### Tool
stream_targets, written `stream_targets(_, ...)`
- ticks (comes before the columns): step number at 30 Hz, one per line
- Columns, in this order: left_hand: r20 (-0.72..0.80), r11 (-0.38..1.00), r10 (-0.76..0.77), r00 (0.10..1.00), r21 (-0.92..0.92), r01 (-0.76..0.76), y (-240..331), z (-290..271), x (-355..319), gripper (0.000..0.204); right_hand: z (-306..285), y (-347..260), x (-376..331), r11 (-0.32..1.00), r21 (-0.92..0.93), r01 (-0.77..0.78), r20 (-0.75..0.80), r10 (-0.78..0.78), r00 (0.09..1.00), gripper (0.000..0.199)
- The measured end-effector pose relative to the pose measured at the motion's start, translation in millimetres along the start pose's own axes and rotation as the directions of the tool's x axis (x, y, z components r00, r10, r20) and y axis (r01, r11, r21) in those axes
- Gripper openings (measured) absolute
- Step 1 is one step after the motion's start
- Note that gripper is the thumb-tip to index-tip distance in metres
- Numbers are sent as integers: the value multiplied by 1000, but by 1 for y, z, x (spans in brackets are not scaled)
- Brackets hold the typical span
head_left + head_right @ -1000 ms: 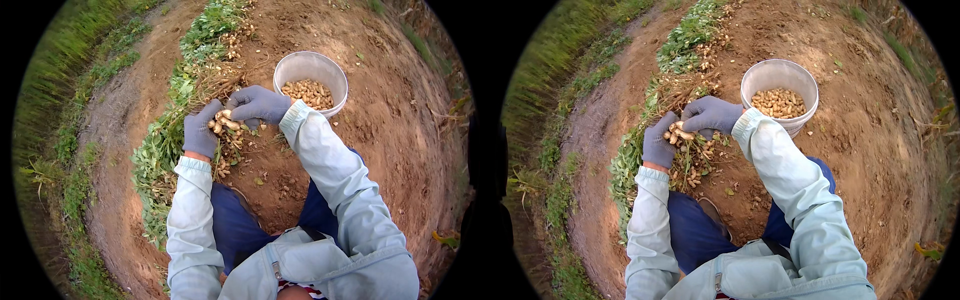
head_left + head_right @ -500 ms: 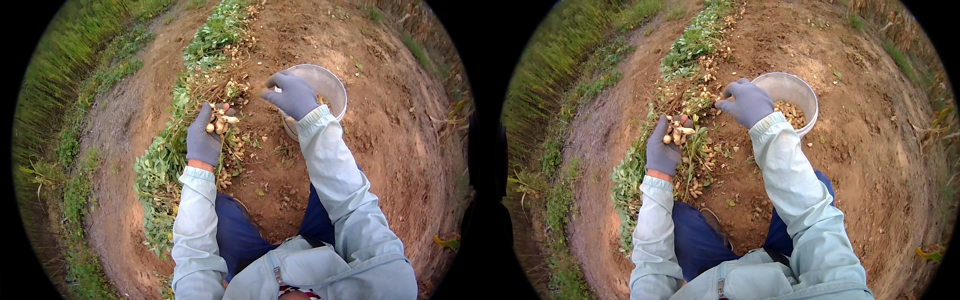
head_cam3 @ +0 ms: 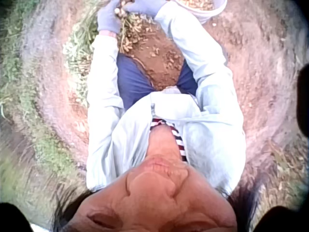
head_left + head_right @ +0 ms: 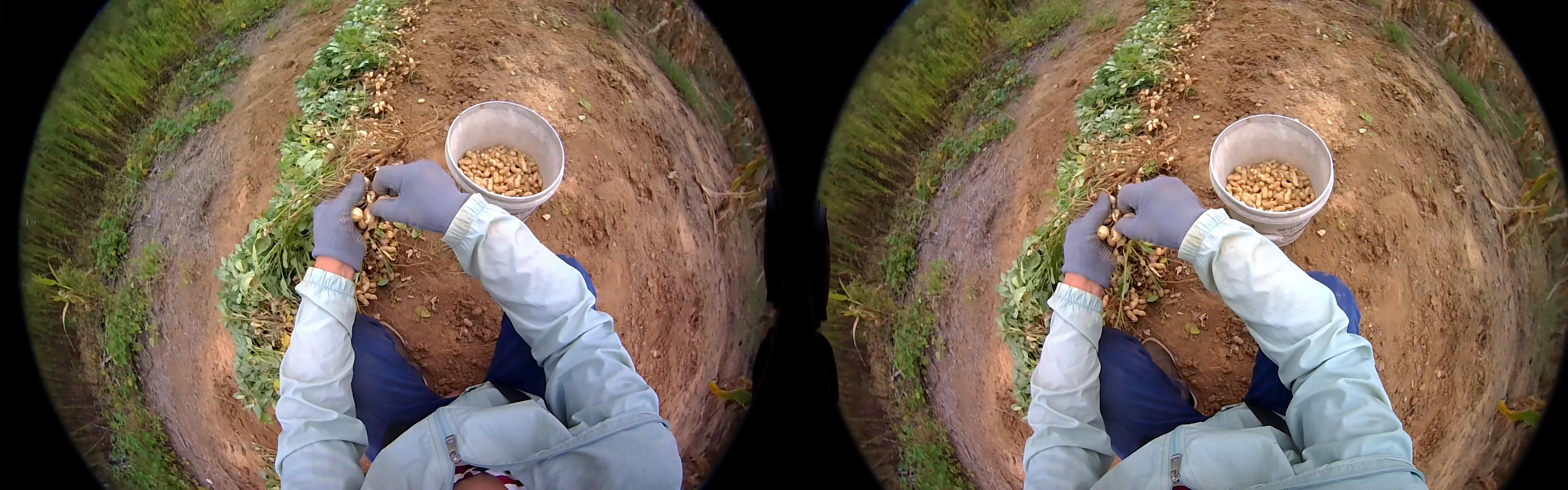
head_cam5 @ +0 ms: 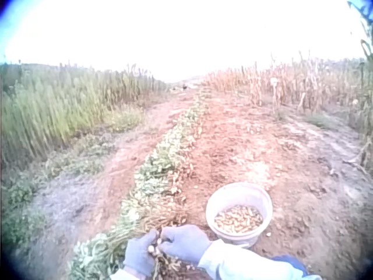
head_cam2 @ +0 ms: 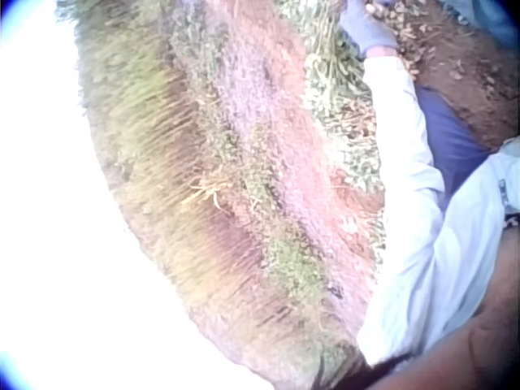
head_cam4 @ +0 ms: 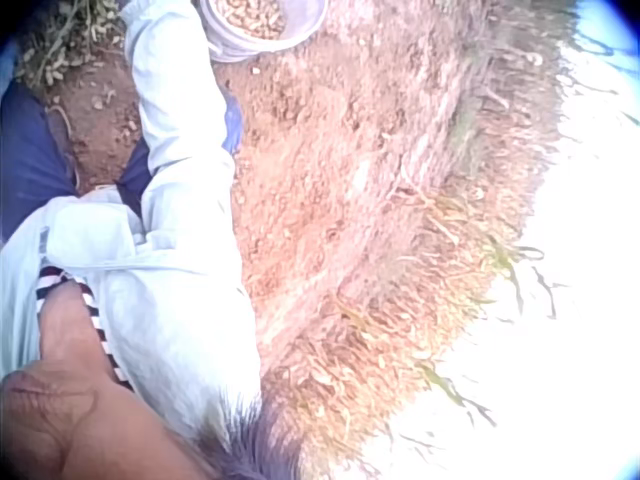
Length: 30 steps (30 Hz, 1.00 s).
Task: The person kneels in a field and pulls up peanut plants from the soil. They manually detach the peanut pods from the roots and place them into a white bucket, repeating this process for several plants.
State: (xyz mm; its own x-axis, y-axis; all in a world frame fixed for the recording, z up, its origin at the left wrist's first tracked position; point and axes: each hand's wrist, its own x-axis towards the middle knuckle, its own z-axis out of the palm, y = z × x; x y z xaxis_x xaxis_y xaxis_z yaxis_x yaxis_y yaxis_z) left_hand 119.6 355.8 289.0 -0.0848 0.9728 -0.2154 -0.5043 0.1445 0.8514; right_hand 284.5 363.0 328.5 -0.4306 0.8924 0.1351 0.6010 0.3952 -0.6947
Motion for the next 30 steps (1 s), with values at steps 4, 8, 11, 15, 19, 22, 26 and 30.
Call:
stream_targets(4, 47, 992, -56, 997, -106, 61, 0, -1, -3, 22, 5, 11, 1, 725, 684, -78, 107, 6, 994, 17)
stream_targets(8, -90, 955, 95, 991, 288, -65, -7, 9, 2, 23, 2, 16, -2, 968, 250, 24, 48, -37, 998, 19)
stream_targets(11, -134, 821, 298, 945, 541, -182, -8, 20, -4, 25, -3, 13, -8, 968, -251, -20, -74, 1, 997, 22)
stream_targets(15, -231, 982, 133, 964, 164, -96, 1, 10, 9, 20, -13, 56, -11, 935, -150, -320, -338, 256, 906, 23)
stream_targets(19, -174, 975, 97, 980, 213, -59, 10, -10, 11, 37, -42, 113, -14, 735, -453, -505, -532, 231, 814, 22)
stream_targets(22, -108, 977, 82, 991, 206, -58, 14, -9, 4, 38, -34, 133, -19, 710, -548, -442, -574, 66, 816, 24)
stream_targets(26, -60, 989, 49, 997, 145, -40, 17, -20, 6, 33, 5, 118, -7, 942, 89, -323, 212, 299, 930, 30)
stream_targets(30, -63, 993, -18, 998, 116, 25, 17, -10, -2, 30, 74, 163, -14, 930, -142, -338, 516, 361, 777, 27)
